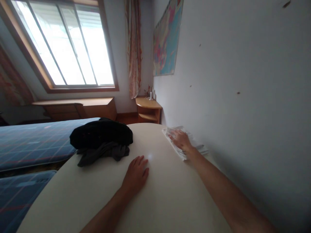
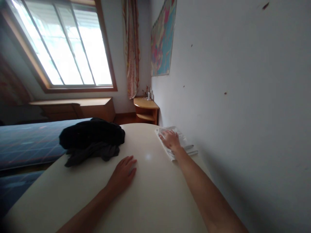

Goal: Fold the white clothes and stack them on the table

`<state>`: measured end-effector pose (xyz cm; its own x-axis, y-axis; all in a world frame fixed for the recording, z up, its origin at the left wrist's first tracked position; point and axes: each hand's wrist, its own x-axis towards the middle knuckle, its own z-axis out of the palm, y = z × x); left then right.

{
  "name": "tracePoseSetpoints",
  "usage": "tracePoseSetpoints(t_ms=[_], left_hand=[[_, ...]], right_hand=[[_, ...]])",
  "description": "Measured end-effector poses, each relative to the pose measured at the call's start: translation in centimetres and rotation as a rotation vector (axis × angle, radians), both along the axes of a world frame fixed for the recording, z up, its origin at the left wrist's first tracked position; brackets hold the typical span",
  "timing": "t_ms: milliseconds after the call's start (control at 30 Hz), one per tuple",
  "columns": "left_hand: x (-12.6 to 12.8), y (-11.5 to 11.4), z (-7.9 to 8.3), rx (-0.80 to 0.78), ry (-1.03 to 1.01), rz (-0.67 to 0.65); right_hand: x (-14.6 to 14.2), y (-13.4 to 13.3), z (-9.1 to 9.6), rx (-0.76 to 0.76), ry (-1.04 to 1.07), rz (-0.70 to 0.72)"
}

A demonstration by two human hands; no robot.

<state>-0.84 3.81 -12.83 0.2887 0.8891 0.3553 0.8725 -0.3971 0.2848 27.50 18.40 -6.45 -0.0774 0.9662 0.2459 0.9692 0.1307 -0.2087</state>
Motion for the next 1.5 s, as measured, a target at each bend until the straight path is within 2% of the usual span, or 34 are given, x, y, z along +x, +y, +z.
tracePoseSetpoints(t_ms=[100, 200, 300, 400, 667, 1200, 1333, 1500], left_hand=[[0.0, 0.1, 0.0, 0.010, -0.004, -0.003], [-0.1, 0.1, 0.0, 0.026, -0.010, 0.001], [-0.1, 0.0, 0.2, 0.034, 0.000, -0.004], [0.0, -0.1, 0.6, 0.038, 0.011, -0.014], [0.1, -0.4, 1.2, 0.001, -0.035, 0.010], [-0.2, 0.2, 0.5, 0.055, -0.129, 0.040], [-1.3, 1.6, 1.9, 0.182, -0.168, 0.153], [-5.1, 3.9, 5.7, 0.313, -0.026, 0.366]], right_hand=[[-3.3, -3.2, -0.6, 0.048, 0.008, 0.130], [-6.0, -6.7, -1.9, -0.009, 0.008, 0.194], [-7.3, -9.4, -3.4, -0.116, 0.028, 0.197], [-7.4, -10.9, -4.2, -0.175, 0.037, 0.206], [-7.1, -11.1, -4.2, -0.180, 0.057, 0.223], [-7.2, -11.3, -3.7, -0.187, 0.048, 0.217], [-7.2, -11.4, -3.5, -0.197, 0.044, 0.218], [-7.2, -11.3, -3.6, -0.209, 0.040, 0.219]])
